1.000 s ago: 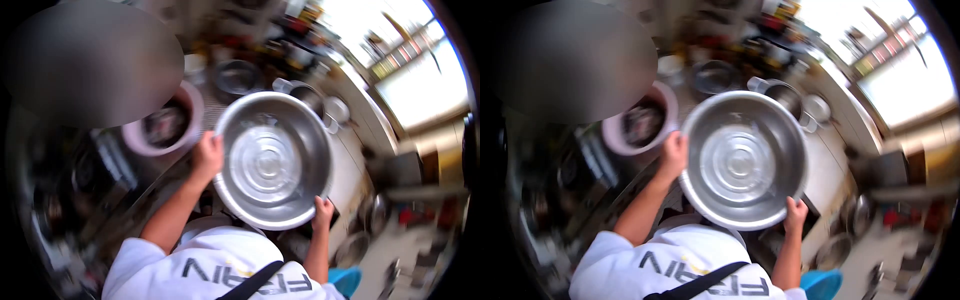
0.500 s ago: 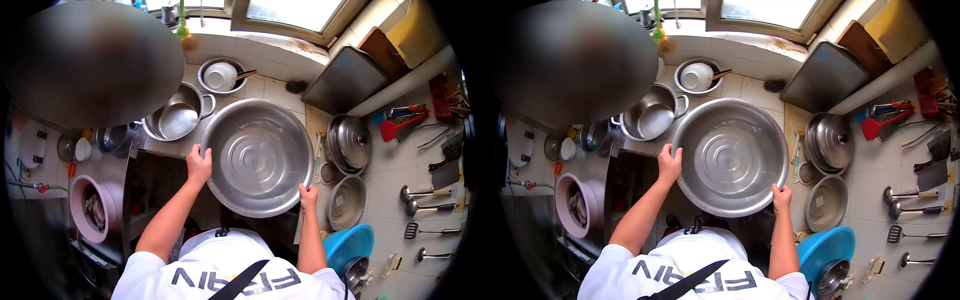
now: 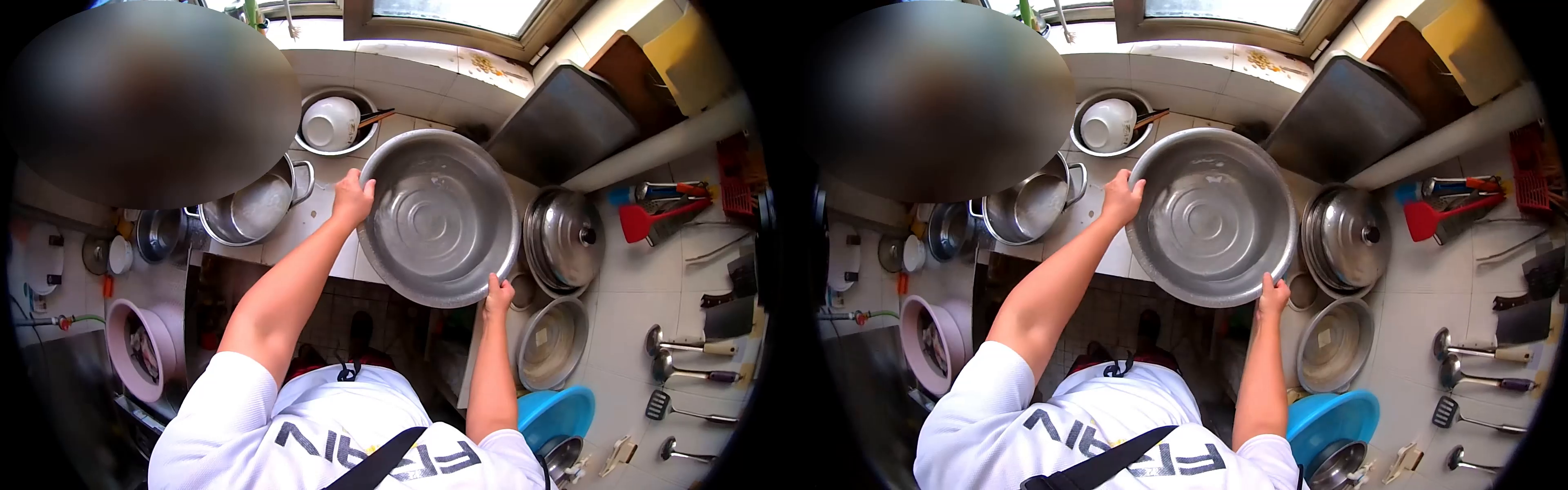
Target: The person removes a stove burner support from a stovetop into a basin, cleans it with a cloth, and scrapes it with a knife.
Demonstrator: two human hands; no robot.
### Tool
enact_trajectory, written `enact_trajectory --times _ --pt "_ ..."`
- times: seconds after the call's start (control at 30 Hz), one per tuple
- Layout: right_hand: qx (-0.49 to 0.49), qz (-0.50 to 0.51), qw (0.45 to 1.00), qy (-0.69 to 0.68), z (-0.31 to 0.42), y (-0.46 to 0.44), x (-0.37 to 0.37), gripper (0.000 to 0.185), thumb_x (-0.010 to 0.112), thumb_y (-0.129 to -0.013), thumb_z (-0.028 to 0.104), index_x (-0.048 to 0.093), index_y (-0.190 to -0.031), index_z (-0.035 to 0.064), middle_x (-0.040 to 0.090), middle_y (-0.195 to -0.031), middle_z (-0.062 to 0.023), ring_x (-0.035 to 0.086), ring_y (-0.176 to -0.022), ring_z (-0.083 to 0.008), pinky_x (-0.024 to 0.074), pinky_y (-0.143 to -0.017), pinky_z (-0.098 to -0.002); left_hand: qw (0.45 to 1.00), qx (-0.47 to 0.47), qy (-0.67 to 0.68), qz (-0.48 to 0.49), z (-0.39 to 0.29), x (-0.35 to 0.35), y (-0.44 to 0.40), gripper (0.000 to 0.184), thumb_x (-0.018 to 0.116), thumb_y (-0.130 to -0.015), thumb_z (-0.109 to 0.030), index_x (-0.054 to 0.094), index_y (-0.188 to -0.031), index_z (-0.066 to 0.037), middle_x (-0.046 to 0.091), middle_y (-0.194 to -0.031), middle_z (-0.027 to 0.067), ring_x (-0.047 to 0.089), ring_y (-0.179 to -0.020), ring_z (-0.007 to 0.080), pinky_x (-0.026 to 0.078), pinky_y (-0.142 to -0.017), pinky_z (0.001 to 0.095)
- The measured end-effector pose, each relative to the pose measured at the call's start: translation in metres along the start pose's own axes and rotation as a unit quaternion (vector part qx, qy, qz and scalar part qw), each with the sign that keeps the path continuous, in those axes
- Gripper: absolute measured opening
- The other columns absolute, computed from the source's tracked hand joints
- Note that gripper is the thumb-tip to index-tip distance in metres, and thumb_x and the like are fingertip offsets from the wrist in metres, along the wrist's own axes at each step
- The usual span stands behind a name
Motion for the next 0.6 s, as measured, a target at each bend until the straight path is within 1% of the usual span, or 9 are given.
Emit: enact_trajectory --times 0.13,0.23,0.3,0.33,0.43,0.47,0.5,0.53,0.6 --pt "-0.005 -0.011 0.997 0.082 0.010 -0.016 -0.002 0.020 0.070 -0.091 0.017 0.064 -0.084 -0.0010 0.060 -0.077 0.0004 0.052 -0.069 -0.0105 0.0434 -0.063 -0.0297 0.991 -0.082 -0.048 0.098 0.021 0.021 -0.003 0.046 0.067 -0.090 -0.032 0.055 -0.112 0.006 0.064 -0.108 0.0325 0.061 -0.102 0.0494 0.049 -0.090 0.0515" --pt "0.013 -0.033 0.990 0.134 0.011 -0.023 -0.011 0.024 0.070 -0.091 0.021 0.067 -0.095 -0.0027 0.065 -0.085 -0.0024 0.056 -0.073 -0.0137 0.0467 -0.067 -0.0309 0.991 -0.022 -0.053 0.118 0.020 0.019 0.016 0.042 0.066 -0.087 -0.026 0.055 -0.112 0.007 0.057 -0.116 0.0304 0.052 -0.112 0.0452 0.045 -0.098 0.0500" --pt "0.076 -0.015 0.995 0.069 0.017 -0.008 -0.002 0.030 0.068 -0.092 0.023 0.068 -0.107 -0.0029 0.068 -0.095 -0.0073 0.062 -0.078 -0.0188 0.0504 -0.069 -0.0335 0.990 0.060 -0.066 0.111 -0.008 -0.024 0.059 0.042 0.068 -0.082 -0.020 0.057 -0.118 -0.001 0.056 -0.114 0.0272 0.053 -0.111 0.0434 0.046 -0.096 0.0493" --pt "0.100 0.050 0.993 0.039 0.025 -0.002 0.012 0.031 0.066 -0.093 0.022 0.068 -0.110 -0.0029 0.069 -0.101 -0.0088 0.065 -0.084 -0.0208 0.0521 -0.070 -0.0356 0.987 0.129 -0.020 0.092 -0.006 -0.047 0.083 0.042 0.070 -0.081 -0.017 0.058 -0.121 -0.007 0.056 -0.113 0.0222 0.057 -0.105 0.0393 0.050 -0.090 0.0461" --pt "0.115 0.003 0.983 0.144 0.027 -0.014 0.007 0.045 0.067 -0.090 0.027 0.066 -0.114 -0.0098 0.069 -0.104 -0.0141 0.064 -0.087 -0.0239 0.0533 -0.072 -0.0400 0.988 0.129 0.057 0.064 -0.008 -0.183 0.152 0.030 0.069 -0.083 -0.013 0.063 -0.112 -0.008 0.058 -0.109 0.0150 0.062 -0.094 0.0339 0.053 -0.081 0.0409" --pt "0.082 -0.077 0.957 0.267 0.030 -0.026 -0.006 0.048 0.069 -0.087 0.030 0.065 -0.110 -0.0118 0.069 -0.105 -0.0189 0.065 -0.090 -0.0310 0.0529 -0.079 -0.0439 0.990 0.121 0.072 0.031 0.008 -0.223 0.174 0.025 0.069 -0.084 -0.013 0.065 -0.107 -0.007 0.058 -0.107 0.0136 0.063 -0.091 0.0328 0.053 -0.078 0.0398" --pt "-0.027 -0.145 0.891 0.429 0.054 -0.020 0.003 0.049 0.069 -0.086 0.031 0.064 -0.111 -0.0110 0.068 -0.108 -0.0215 0.064 -0.095 -0.0349 0.0512 -0.085 -0.0454 0.991 0.110 0.020 -0.077 0.039 -0.270 0.188 0.018 0.068 -0.083 -0.011 0.067 -0.100 -0.006 0.059 -0.104 0.0135 0.062 -0.091 0.0328 0.053 -0.078 0.0403" --pt "-0.141 -0.216 0.784 0.565 0.080 -0.006 0.017 0.051 0.069 -0.086 0.032 0.063 -0.113 -0.0102 0.066 -0.111 -0.0241 0.063 -0.100 -0.0388 0.0494 -0.091 -0.0468 0.979 0.111 -0.024 -0.168 0.064 -0.330 0.203 0.016 0.067 -0.082 -0.009 0.067 -0.097 -0.005 0.060 -0.101 0.0146 0.062 -0.090 0.0329 0.052 -0.077 0.0396" --pt "-0.404 -0.234 0.731 0.497 0.114 0.039 0.078 0.051 0.070 -0.085 0.031 0.056 -0.119 -0.0040 0.060 -0.119 -0.0240 0.056 -0.112 -0.0395 0.0451 -0.100 -0.0452 0.945 -0.070 -0.082 -0.310 0.169 -0.437 0.249 0.011 0.063 -0.084 -0.009 0.066 -0.092 -0.003 0.061 -0.096 0.0165 0.061 -0.090 0.0351 0.051 -0.080 0.0409"
Point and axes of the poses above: each hand's wrist, its own y-axis away from the middle knuckle, its own x-axis out of the palm, z = x × y, the point moved 7 cm from there along -y, towards the middle knuckle
